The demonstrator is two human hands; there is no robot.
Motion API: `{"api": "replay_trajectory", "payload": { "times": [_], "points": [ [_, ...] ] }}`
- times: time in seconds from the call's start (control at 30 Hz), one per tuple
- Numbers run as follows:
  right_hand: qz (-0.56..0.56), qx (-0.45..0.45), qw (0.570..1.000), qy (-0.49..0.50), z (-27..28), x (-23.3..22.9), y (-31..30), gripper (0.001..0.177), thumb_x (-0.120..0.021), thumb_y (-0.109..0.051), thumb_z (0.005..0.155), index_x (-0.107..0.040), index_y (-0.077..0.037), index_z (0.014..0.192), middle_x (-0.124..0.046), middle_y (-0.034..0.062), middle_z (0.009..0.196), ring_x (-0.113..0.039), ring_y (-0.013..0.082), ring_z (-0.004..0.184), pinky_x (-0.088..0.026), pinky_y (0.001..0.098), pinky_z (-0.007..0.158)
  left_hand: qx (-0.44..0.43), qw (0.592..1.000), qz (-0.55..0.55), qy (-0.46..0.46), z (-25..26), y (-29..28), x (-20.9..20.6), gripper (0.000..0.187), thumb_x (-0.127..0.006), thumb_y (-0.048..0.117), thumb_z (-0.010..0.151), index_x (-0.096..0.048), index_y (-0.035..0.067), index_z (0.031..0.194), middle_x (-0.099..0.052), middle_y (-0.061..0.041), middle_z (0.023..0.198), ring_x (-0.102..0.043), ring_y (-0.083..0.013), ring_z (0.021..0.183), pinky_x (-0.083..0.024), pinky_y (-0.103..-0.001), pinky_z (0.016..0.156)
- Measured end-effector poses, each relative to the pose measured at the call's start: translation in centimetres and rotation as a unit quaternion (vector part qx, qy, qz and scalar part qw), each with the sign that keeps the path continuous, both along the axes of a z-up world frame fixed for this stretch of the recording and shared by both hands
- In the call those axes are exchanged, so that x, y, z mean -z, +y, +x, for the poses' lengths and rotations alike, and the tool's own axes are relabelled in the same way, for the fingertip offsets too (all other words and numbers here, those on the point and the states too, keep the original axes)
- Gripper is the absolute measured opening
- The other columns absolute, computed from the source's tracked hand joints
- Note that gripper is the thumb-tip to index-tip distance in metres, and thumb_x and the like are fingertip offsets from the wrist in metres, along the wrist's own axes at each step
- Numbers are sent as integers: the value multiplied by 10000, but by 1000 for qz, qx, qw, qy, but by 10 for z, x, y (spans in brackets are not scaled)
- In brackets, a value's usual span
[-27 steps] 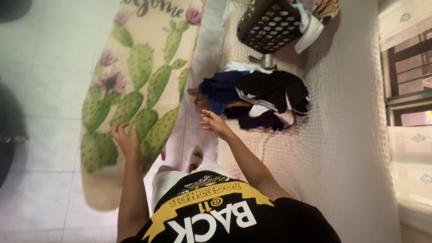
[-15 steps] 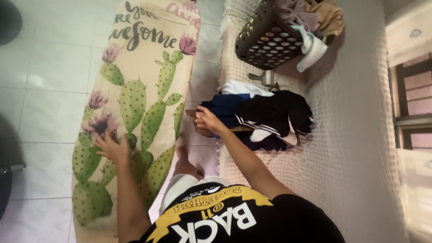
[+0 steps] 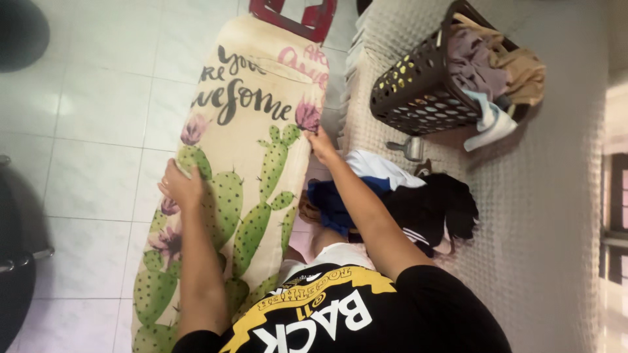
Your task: The person uses a lint roller to remove debris from a black vest laid out on an ironing board, peeling off used adhesive sheets between cleaning passes.
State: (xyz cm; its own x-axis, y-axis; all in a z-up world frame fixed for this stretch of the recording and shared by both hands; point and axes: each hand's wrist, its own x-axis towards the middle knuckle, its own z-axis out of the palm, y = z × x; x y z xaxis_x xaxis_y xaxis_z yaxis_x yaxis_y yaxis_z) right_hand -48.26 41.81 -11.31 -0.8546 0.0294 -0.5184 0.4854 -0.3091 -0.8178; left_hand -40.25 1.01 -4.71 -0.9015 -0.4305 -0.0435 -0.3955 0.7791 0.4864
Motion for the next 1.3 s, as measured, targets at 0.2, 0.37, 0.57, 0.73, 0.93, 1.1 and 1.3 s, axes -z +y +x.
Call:
{"api": "replay_trajectory", "payload": {
  "times": [0.2,0.37,0.57,0.73,0.93,1.1,1.3],
  "points": [
    [-105,11,994,-41,-14,24,7,414,-670,-242,1002,-609,13,1322,-726,109,1208,-687,228,1073,-572,368,904,16,998,-54,-40,2,10,-17,749,-672,435,966,-437,2,1530,-536,-256,1434,-450,-464,1301,-238,-616,1112],
    [-64,27,990,-123,13,35,8,456,-651,-301,1031,-596,52,1313,-709,178,1175,-662,279,1037,-537,437,876,-1,994,-83,-66,14,18,-15,683,-659,449,995,-486,39,1513,-567,-255,1388,-485,-473,1275,-296,-609,1093],
    [-124,71,979,-148,101,36,31,535,-596,-237,1026,-418,-50,1494,-607,149,1356,-629,270,1117,-550,450,948,-37,992,-93,-76,50,35,-11,575,-645,472,1006,-591,70,1413,-606,-228,1362,-523,-470,1236,-334,-607,1045],
    [-168,45,949,-263,168,31,46,440,-552,-210,1047,-436,-22,1428,-631,175,1266,-644,326,1114,-560,516,943,-84,980,-91,-157,96,56,-23,605,-616,544,1028,-642,44,1368,-636,-267,1317,-548,-508,1200,-360,-618,1005],
    [-236,-64,908,-340,217,18,54,407,-489,-283,1075,-466,-79,1426,-640,158,1320,-630,316,1190,-497,542,1017,-116,970,-108,-185,151,76,-56,587,-594,538,1052,-666,36,1348,-650,-277,1305,-537,-527,1220,-298,-634,1096],
    [-287,-136,872,-371,214,17,67,426,-516,-308,1066,-507,-12,1372,-641,205,1299,-632,363,1163,-488,628,968,-63,979,-175,-86,163,88,-59,560,-675,405,1026,-609,-46,1352,-598,-344,1267,-501,-539,1196,-302,-653,1022],
    [-277,-191,907,-255,214,26,88,421,-641,-274,1010,-590,-40,1356,-653,135,1259,-641,318,1101,-533,562,970,2,997,-32,72,150,155,-36,508,-725,253,937,-587,-40,1329,-590,-271,1289,-515,-447,1266,-375,-523,1160]
  ]
}}
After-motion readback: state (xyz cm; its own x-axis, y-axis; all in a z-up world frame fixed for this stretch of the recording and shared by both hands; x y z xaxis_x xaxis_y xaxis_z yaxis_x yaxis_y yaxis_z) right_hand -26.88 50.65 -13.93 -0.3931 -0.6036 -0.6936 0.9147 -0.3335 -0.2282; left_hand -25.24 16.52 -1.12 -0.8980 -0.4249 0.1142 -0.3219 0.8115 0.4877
